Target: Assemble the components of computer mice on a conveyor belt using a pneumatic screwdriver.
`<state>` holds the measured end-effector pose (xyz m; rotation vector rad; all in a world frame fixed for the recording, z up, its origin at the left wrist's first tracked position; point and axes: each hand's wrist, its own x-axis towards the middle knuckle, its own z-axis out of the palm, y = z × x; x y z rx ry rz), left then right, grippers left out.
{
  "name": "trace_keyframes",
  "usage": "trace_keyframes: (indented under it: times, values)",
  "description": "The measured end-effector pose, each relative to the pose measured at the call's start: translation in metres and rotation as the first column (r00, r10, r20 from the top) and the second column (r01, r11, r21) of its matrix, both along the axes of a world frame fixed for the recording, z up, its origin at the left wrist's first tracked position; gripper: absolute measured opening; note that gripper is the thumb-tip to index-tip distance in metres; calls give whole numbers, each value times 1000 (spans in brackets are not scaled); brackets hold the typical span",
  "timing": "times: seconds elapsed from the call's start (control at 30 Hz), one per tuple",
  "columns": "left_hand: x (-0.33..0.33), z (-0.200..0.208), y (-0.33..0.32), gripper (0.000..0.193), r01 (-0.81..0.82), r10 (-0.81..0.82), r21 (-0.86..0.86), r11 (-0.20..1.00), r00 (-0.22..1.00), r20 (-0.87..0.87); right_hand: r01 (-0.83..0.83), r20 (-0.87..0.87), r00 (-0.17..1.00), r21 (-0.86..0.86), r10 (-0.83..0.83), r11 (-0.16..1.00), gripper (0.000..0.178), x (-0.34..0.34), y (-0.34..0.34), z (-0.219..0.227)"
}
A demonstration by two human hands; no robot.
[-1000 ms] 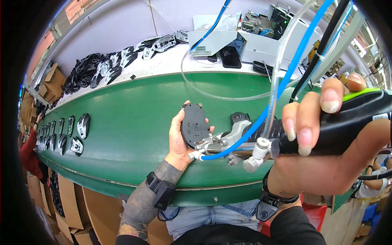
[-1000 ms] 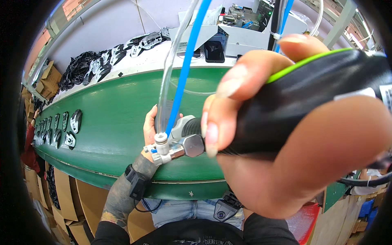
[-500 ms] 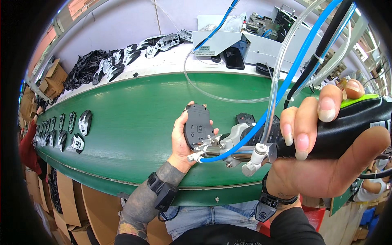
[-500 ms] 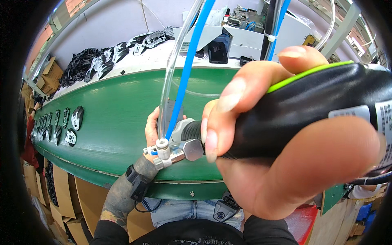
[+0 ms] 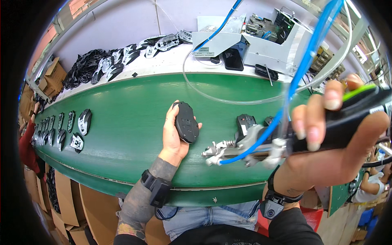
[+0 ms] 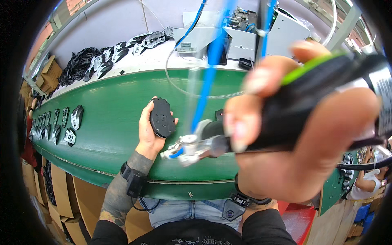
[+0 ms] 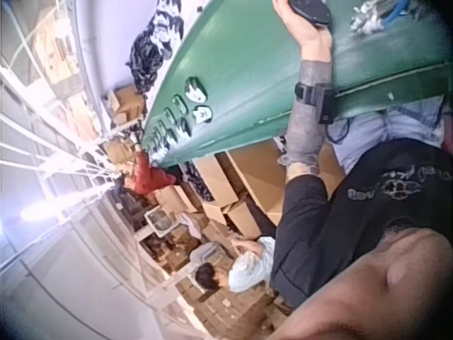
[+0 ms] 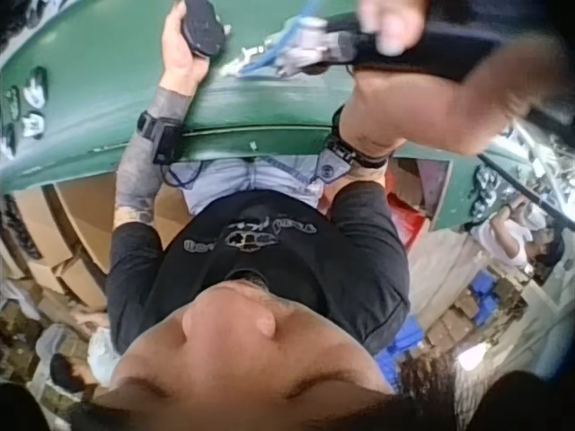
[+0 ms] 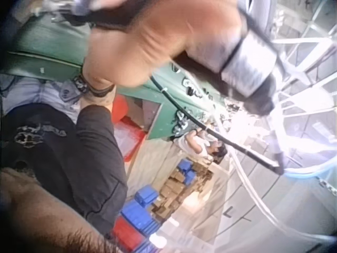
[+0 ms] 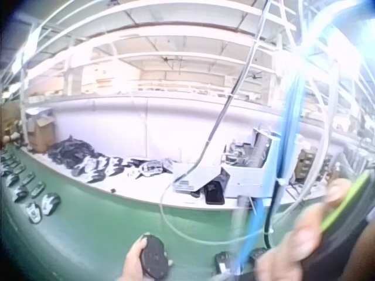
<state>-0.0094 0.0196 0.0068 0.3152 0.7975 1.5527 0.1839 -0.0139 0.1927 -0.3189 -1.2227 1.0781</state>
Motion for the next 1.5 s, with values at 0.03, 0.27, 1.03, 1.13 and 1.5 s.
trace_keyframes:
  times: [0.03, 0.27, 1.03, 1.13, 1.5]
  values:
    - [-3, 1, 1, 32, 27, -26, -26, 999, 999, 26, 27, -32, 999, 33, -26, 999, 54, 5, 2, 0]
    - [15, 11, -11, 44, 351, -374, 148, 924, 910, 179, 120, -203, 975, 154, -87, 981, 47, 15, 19, -9]
    - [19, 9, -13, 45, 327, -329, 51, 944, 943, 49, 301, -175, 943, 80, -283, 950, 51, 13, 16, 0]
    - [18, 7, -10, 41, 328, -324, -6, 945, 935, 145, 252, -207, 956, 213, -209, 944, 54, 18, 15, 3]
    - [23, 16, -23, 47, 528, -516, 40, 849, 809, 282, 218, -189, 962, 110, -195, 970, 49, 8, 21, -3]
